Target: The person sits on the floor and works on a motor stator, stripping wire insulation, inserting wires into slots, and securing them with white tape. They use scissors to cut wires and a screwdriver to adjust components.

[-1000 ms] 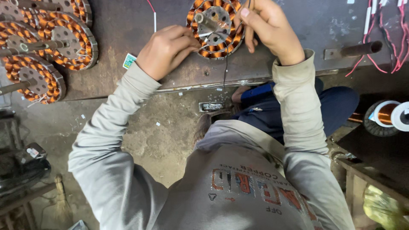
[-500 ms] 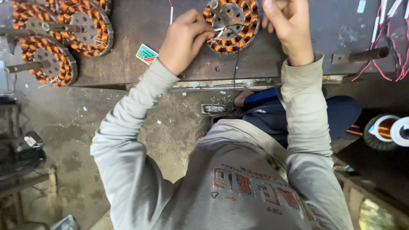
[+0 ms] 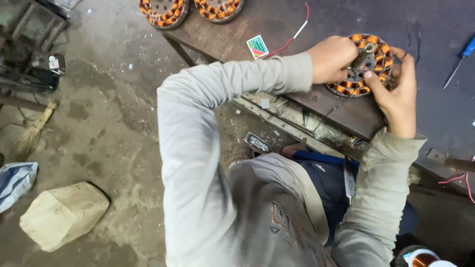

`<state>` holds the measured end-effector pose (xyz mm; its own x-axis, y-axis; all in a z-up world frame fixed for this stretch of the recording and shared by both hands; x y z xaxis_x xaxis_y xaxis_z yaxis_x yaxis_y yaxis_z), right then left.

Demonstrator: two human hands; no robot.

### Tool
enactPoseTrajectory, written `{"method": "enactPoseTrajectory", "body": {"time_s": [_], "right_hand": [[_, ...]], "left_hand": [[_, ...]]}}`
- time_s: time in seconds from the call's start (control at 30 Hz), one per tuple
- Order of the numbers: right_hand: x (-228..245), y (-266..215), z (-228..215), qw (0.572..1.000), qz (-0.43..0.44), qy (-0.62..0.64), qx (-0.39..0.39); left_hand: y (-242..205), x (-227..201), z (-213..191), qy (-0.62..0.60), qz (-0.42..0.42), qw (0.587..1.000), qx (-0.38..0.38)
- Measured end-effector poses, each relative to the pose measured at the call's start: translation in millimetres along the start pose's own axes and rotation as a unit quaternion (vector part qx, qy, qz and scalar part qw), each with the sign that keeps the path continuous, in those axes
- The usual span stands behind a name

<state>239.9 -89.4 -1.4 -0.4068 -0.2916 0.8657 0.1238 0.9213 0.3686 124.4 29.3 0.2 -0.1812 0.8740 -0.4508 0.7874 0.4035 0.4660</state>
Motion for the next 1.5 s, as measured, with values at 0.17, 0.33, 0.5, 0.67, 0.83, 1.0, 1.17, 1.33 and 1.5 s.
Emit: {"method": "enactPoseTrajectory", "body": {"time_s": [0.17,0.33,0.5,0.67,0.83,1.0,1.17,1.33,1.5], "right_hand": [[-4,0,-3,0.998,0.044,0.048,-0.016],[4,2,-1,1.0,0.0,0.015,0.002],[12,2,3,0.996,-0.028,0.083,0.011],[10,0,6,0.994,0.039,0.101,-0.02],[7,1,3,0.999,0.0,0.042,0.002],[-12,-8,-8,1.0,-0.021,0.021,0.003],[-26,-5,-13,0.995,-0.025,-0.089,-0.034],[-34,-2,-16,0.997,-0.037,-0.034,-0.051],[-30,-3,-14,0.998,-0.045,-0.028,-0.04]], "left_hand": [[-19,-8,-13,-0.064,0.055,0.994,-0.068],[-27,-11,-14,-0.077,0.035,0.992,-0.093],[-18,8,0,-0.062,-0.07,0.995,-0.024],[5,-7,2,0.051,0.003,0.998,-0.033],[-11,-6,-5,-0.02,-0.008,1.0,-0.013],[-13,-9,0,-0.054,-0.001,0.996,-0.068],[8,25,-8,-0.137,0.033,0.987,0.073],[-24,41,-29,-0.23,0.031,0.972,0.049],[-33,33,-28,-0.217,-0.012,0.975,0.043]]}}
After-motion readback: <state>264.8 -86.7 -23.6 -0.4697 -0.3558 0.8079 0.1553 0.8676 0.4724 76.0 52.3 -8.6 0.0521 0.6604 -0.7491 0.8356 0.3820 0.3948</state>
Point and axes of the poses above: each hand's wrist, its own y-axis towards the middle knuckle, its own z-axis out of the palm, x = y × z, the point moved 8 cm from there along y, towards the middle knuckle, and after that the axes turned 6 degrees about -z, right-handed, at the moved point
